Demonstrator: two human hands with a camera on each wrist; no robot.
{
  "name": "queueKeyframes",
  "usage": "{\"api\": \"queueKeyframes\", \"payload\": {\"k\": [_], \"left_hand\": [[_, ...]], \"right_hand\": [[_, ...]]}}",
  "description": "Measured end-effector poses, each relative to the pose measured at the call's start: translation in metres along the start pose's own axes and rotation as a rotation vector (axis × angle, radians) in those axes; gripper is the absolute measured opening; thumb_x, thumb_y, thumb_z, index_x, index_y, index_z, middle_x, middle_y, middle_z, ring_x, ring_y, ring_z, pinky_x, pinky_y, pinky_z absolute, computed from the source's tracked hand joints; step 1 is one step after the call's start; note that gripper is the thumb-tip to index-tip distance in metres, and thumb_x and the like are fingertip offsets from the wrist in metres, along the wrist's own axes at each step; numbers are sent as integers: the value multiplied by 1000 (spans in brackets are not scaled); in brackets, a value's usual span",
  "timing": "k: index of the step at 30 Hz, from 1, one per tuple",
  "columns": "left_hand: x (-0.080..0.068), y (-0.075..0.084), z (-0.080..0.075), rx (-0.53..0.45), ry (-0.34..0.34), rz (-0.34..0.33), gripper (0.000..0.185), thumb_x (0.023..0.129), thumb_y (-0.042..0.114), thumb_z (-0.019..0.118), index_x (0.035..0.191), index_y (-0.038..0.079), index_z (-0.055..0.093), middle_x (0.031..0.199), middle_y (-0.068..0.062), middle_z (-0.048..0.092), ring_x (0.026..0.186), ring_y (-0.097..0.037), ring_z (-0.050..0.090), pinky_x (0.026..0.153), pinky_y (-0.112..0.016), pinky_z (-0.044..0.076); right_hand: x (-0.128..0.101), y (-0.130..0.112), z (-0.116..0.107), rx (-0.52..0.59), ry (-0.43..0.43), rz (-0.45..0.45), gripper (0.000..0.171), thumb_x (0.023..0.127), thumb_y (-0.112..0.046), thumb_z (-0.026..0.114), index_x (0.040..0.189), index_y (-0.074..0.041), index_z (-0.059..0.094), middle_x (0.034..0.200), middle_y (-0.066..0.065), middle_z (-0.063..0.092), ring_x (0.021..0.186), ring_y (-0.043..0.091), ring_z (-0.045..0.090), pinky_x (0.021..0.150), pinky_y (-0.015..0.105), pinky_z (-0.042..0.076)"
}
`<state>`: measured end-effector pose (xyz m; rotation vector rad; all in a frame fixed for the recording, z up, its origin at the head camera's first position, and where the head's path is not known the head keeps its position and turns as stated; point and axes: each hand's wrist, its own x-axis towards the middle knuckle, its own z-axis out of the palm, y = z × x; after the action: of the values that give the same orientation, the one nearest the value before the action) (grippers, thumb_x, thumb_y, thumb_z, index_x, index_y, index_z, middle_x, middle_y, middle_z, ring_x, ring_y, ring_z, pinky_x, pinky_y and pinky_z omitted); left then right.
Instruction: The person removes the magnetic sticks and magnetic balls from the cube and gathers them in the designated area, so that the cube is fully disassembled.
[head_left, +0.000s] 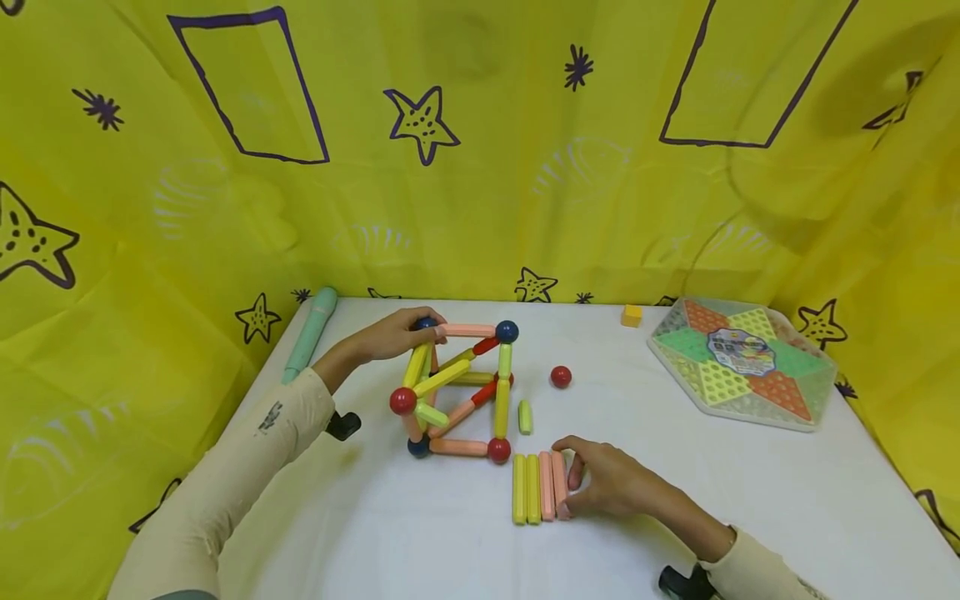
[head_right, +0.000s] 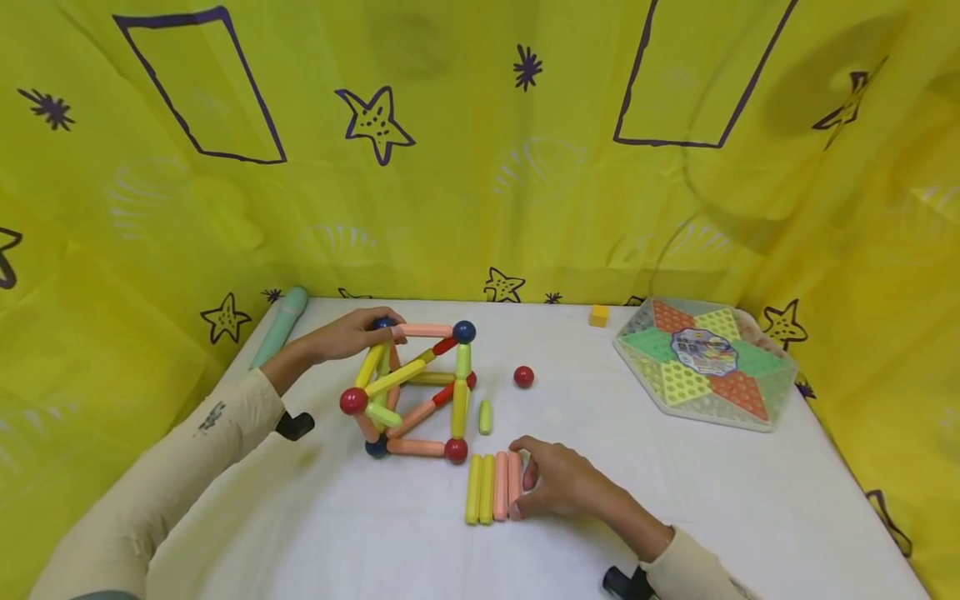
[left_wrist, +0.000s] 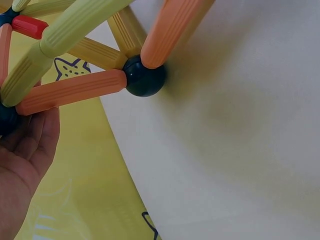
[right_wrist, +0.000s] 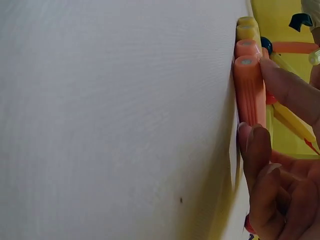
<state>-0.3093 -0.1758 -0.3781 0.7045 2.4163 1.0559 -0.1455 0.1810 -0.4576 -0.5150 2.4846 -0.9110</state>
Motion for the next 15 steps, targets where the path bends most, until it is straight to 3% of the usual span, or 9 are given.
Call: {"api": "queueKeyframes", "payload": {"k": [8,15], "left_hand": [[0,-1,1,-8,3,2,33,107,28,46,130,6,56,128,-18,65,114,-28,61,100,-45,49],[2,-5,2,-11,9,23,33,108,28,46,130,6,56,127,-19,65,112,-28,61,99,-44,49]], "right_hand": [[0,-1,0,4,29,-52,77,80,-32,85,141,-2,48,86,-9,63,67,9,51,65,24,42],[6,-13,-19,31,126,-158,40,93,-28,72,125,-6,62,88,-6,66,57,6,50,53,22,44]]}}
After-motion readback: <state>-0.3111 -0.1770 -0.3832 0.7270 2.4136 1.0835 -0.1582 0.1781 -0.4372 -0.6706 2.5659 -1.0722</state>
